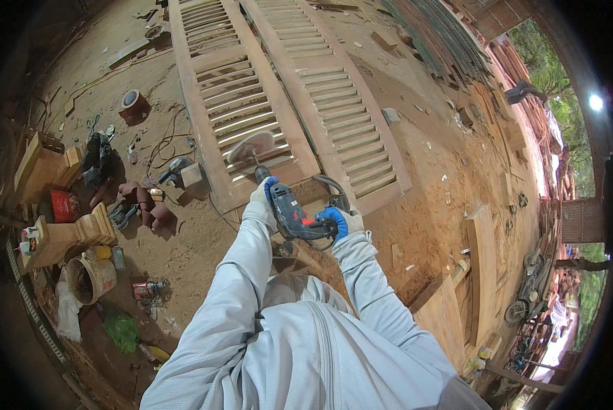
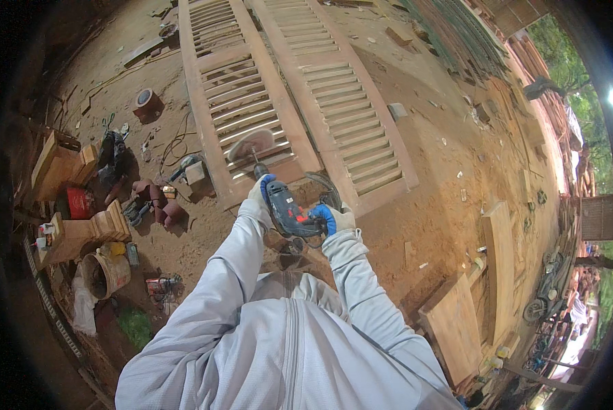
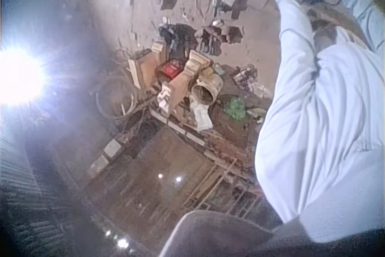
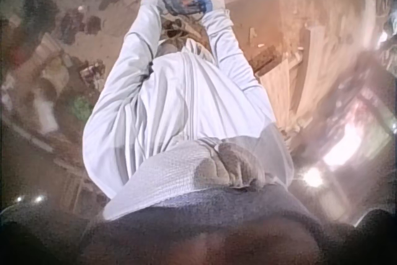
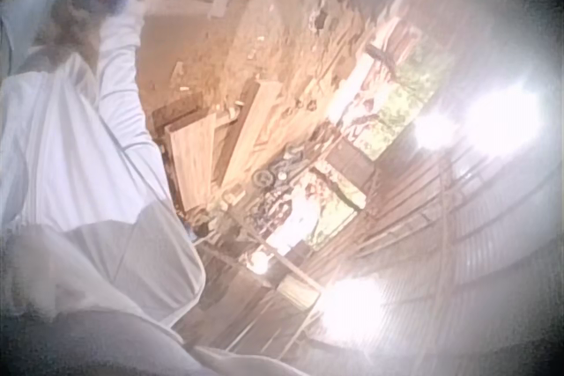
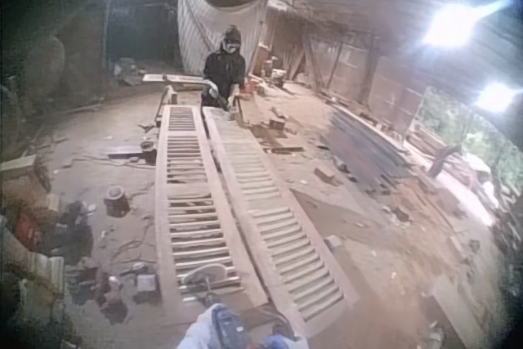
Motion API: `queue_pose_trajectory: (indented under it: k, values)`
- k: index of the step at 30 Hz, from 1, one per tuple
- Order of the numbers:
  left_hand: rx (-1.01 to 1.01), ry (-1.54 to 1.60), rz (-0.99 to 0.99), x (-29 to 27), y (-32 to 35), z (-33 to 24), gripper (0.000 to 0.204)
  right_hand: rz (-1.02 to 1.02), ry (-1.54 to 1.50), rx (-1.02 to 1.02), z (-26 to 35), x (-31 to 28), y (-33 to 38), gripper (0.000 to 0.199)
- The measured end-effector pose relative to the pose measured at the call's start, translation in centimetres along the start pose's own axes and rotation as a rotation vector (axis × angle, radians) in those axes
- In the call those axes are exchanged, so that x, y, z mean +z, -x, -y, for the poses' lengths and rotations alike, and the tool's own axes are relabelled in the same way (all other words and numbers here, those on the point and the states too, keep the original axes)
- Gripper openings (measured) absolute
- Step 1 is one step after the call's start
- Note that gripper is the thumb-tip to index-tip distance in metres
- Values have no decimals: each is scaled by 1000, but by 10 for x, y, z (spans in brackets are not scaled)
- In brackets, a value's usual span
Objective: The person uses an angle grinder with a sanding disc to smooth the surface of wooden slatted panels. They move the tool along the slats and frame, then flip the panel to continue sanding the other side.
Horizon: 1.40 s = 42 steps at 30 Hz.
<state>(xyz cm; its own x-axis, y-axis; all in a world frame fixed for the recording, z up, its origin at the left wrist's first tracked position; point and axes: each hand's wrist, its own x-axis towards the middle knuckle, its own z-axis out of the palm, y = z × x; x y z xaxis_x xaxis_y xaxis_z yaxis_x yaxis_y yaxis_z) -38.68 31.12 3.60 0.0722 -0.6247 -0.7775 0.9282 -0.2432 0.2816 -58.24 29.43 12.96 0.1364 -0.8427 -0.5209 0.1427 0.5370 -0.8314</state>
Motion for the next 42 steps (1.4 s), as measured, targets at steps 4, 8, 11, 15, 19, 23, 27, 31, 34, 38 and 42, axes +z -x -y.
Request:
queue_pose_trajectory:
  k: [4, 8, 11, 15, 19, 23, 27, 31, 34, 38, 42]
  values:
    - [-96, 42, 29, -31, -20, -5, 29, 39, 52, 36, -4, 12, 3, 23]
    - [-109, -20, 32, -22, -1, -11, 31, 12, 36, 34, -17, 10, 4, 24]
    - [-118, 10, 13, -32, -15, -5, 32, 36, 47, 40, -13, 8, 5, 24]
    - [-99, 45, 55, -30, -10, 2, 28, 70, 83, 25, -7, 0, 8, 23]
    - [-34, 98, 140, -37, -14, 6, 20, 103, 114, -25, -2, -1, 18, 22]
    - [33, 64, 104, -28, 9, 3, 23, 145, 9, -45, 3, -6, 33, 23]
    - [257, 17, 79, -19, 26, -6, 19, 188, 10, -88, 10, 3, 44, 24]
    - [25, 35, 90, -20, 2, 0, 22, 76, 4, -40, -7, -6, 25, 24]
    - [-2, -38, 20, -16, -27, 11, 26, 58, 21, -42, -14, -22, 2, 24]
    - [-56, -22, 15, 33, 1, 9, 27, 2, -23, -7, 15, -25, -6, 22]
    - [-105, 34, 112, 43, -19, 16, 25, 5, 66, -80, 20, -39, -18, 22]
